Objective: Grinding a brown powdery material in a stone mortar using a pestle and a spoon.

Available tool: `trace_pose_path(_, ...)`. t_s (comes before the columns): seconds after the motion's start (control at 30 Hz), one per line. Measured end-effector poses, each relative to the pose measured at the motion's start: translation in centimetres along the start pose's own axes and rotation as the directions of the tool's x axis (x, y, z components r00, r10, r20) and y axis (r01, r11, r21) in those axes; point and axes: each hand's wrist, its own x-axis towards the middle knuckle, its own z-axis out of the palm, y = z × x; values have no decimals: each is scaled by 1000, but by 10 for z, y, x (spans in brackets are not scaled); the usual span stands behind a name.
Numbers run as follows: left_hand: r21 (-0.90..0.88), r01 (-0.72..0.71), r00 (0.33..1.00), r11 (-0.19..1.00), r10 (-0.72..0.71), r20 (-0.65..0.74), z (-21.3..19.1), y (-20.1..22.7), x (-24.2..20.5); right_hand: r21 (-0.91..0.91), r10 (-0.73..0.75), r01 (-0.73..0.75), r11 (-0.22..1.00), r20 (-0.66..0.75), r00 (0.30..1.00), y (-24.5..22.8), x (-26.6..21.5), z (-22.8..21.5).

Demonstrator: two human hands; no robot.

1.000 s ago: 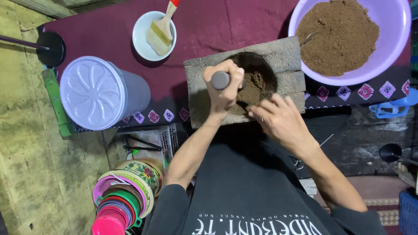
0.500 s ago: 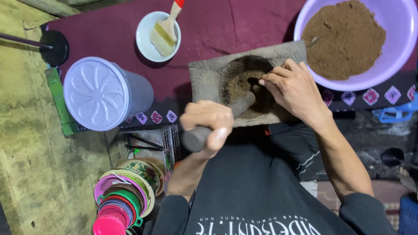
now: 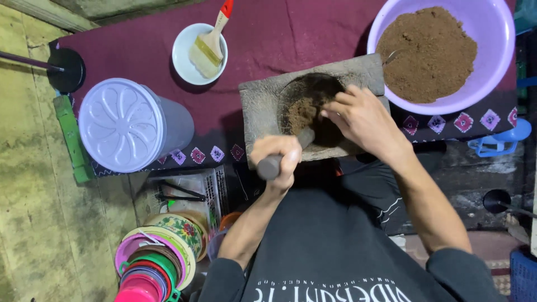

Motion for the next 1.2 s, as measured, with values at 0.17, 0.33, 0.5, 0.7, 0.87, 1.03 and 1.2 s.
trace_pose_path(0.17, -169, -19, 1000, 985, 20, 4, -5, 50, 16, -74, 60, -56, 996, 50, 997, -26, -35, -12)
trace_pose_path(0.33, -125, -16, 1000, 992, 14, -18, 0, 9, 24, -37, 107, -108, 993, -24, 994, -60, -43, -38)
trace_pose_path(0.5, 175, 169, 975, 970, -139, -175, 16, -38, 23, -53, 114, -120, 991, -102, 988, -79, -41, -67)
trace_pose_path(0.7, 149, 184, 970, 972, -156, -185, 17, -43, 34, -77, 65, -68, 995, -39, 997, -58, -44, -25)
trace_pose_path(0.87, -47, 93, 986, 995, -98, -138, -2, -46, 31, -112, 196, -192, 975, 29, 980, -32, -34, -6)
trace_pose_path(1.03, -143, 34, 999, 989, -38, -30, 1, 1, 44, -17, 213, -212, 977, 22, 977, 1, -7, -10)
trace_pose_path(1.2, -134, 28, 999, 991, -31, -24, 3, 2, 14, 19, 169, -170, 985, 29, 985, 11, 6, -28)
